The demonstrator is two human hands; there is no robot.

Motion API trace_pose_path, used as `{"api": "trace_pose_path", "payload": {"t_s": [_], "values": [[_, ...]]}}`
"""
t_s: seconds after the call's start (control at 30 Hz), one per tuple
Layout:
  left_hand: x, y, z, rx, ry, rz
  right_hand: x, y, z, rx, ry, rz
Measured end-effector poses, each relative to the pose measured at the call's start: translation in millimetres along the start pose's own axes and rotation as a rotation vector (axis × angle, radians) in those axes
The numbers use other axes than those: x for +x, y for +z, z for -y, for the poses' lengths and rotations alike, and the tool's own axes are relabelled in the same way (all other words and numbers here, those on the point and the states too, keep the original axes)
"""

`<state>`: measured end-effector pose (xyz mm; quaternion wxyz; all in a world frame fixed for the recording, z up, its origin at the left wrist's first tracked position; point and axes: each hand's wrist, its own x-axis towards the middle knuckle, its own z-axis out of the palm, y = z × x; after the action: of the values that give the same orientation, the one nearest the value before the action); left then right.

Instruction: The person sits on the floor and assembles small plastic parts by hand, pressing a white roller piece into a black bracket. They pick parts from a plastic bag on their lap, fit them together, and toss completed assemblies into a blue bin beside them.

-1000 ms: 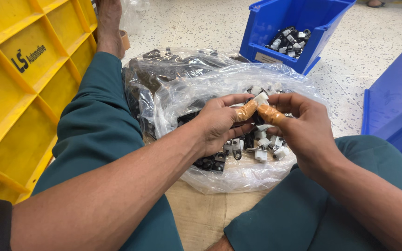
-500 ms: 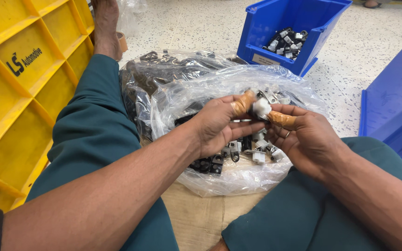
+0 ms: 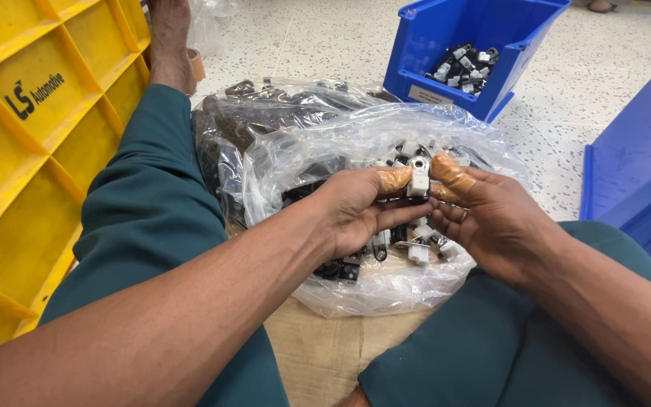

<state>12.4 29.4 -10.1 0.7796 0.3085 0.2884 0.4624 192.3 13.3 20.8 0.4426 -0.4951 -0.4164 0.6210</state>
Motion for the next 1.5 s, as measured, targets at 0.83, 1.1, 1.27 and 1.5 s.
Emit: {"api": "trace_pose_path", "payload": {"t_s": [0.83, 1.1, 1.27, 1.5], "values": [[5.3, 16.0, 2.1, 0.001, 0.030, -0.029, 7.3, -3.1, 28.2, -0.289, -0.181, 0.112], [12.3, 6.1, -2.1, 0.055, -0.035, 0.046, 14.5, -12.4, 40.0, -0.361, -0.097, 0.139], [8.8, 2.3, -1.7, 0.104, -0.181, 0.168, 26.0, -16.0, 56.3, -0.556, -0.058, 0.505], [5.4, 2.6, -8.3, 0.069, -0.262, 0.122, 28.5, -19.5, 53.3, -0.630, -0.061, 0.360]]}}
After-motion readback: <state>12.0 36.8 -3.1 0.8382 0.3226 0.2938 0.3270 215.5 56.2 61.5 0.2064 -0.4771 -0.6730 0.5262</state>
